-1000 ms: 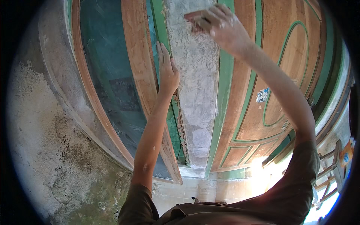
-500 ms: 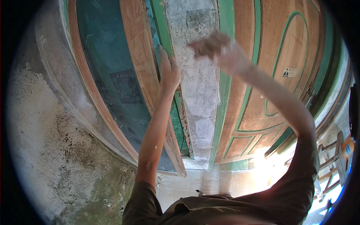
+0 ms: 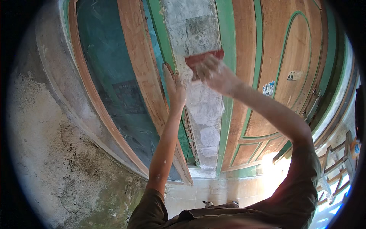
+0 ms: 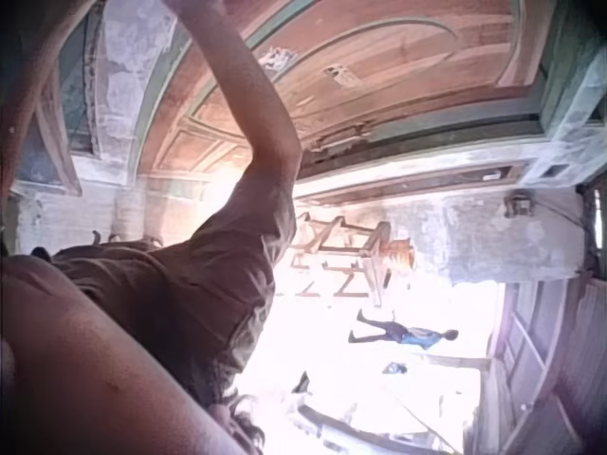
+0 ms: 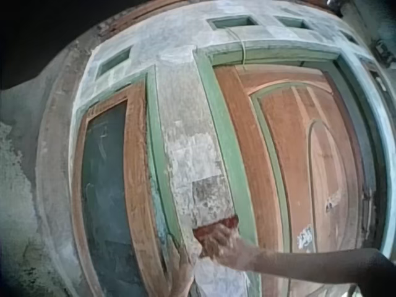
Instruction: The person applies wall putty to a concrete wall with a scraper, filling holes and cracks.
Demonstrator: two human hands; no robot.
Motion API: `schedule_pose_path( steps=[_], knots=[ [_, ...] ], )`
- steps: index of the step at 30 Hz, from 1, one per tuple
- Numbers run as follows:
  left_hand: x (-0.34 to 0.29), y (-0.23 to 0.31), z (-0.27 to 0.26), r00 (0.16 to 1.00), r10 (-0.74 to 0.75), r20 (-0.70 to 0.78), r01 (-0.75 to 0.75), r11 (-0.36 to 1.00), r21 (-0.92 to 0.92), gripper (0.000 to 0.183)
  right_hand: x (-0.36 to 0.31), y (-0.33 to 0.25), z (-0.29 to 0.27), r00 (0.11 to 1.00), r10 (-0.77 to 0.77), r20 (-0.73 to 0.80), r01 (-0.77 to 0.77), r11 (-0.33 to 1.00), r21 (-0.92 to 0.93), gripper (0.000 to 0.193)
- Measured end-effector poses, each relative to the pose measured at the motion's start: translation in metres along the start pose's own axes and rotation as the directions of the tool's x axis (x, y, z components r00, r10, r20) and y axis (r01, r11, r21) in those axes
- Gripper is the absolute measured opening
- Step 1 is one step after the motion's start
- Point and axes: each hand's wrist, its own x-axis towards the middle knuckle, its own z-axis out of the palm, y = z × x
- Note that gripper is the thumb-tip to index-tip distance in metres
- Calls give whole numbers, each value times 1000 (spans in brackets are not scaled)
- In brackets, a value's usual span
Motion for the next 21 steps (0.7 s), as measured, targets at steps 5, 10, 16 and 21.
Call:
schedule_pose_path(
  steps=[5, 10, 16, 21],
  knots=[
    [-12, 12, -14, 996, -78, 49, 72, 991, 114, 52, -38, -38, -15, 988, 78, 132, -119, 932, 343, 15],
    [-51, 28, -31, 992, -105, 66, 109, 993, -47, 52, -56, -39, -33, 978, 199, 70, -210, 901, 380, 19],
    [-113, 47, -26, 800, -464, 380, 548, 823, -150, 37, -58, -61, -54, 940, 340, 13, -319, 865, 387, 27],
    [-124, 57, 0, 870, -394, 295, 471, 840, -268, 31, -67, -74, -55, 914, 399, 76, -391, 812, 434, 29]
  ],
)
